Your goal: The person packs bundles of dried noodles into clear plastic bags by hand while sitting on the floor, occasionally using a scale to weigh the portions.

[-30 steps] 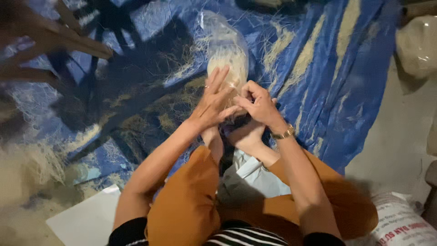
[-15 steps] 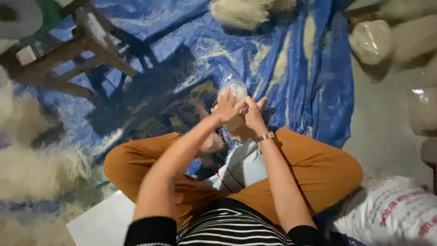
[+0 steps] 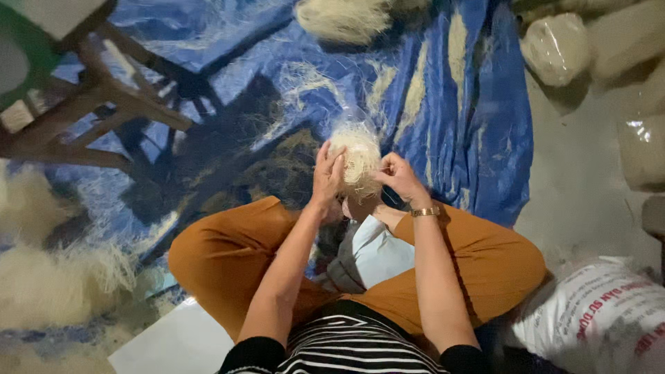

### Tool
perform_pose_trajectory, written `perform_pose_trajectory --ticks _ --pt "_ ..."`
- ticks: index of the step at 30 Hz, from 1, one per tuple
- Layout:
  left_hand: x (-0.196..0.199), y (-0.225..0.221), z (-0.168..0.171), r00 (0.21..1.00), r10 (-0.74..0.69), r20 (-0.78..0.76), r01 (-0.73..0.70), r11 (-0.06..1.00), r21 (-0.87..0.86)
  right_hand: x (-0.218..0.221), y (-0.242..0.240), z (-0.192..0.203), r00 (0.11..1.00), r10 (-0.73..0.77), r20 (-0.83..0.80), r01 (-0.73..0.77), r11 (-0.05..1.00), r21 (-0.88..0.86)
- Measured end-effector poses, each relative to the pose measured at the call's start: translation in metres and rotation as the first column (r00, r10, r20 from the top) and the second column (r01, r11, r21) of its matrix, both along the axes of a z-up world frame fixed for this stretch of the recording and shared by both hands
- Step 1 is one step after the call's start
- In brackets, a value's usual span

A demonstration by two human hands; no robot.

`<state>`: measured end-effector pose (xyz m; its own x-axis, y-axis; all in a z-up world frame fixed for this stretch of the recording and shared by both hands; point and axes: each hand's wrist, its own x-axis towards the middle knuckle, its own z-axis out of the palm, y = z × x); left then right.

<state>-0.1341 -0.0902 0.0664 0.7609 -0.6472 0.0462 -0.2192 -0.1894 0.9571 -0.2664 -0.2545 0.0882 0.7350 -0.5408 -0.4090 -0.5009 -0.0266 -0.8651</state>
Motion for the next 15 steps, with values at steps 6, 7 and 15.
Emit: perform_pose_trajectory --ticks 6,7,15 --pt "-0.021 -0.016 -0.004 0.992 0.124 0.001 -0.123 0.977 0.177 0.000 -0.034 0.014 0.975 -0.136 0.174 0.141 0.990 -0.017" --pt "-0.023 -0.018 -0.004 0.989 0.081 0.122 -0.108 0.968 0.228 0.006 -0.032 0.012 0.992 0.028 0.125 0.006 0.965 -0.262" --pt "-0.036 -0.037 0.021 0.981 0.157 0.114 -0.149 0.986 -0.081 0.018 -0.040 -0.005 0.927 0.292 -0.237 -0.371 0.608 -0.702"
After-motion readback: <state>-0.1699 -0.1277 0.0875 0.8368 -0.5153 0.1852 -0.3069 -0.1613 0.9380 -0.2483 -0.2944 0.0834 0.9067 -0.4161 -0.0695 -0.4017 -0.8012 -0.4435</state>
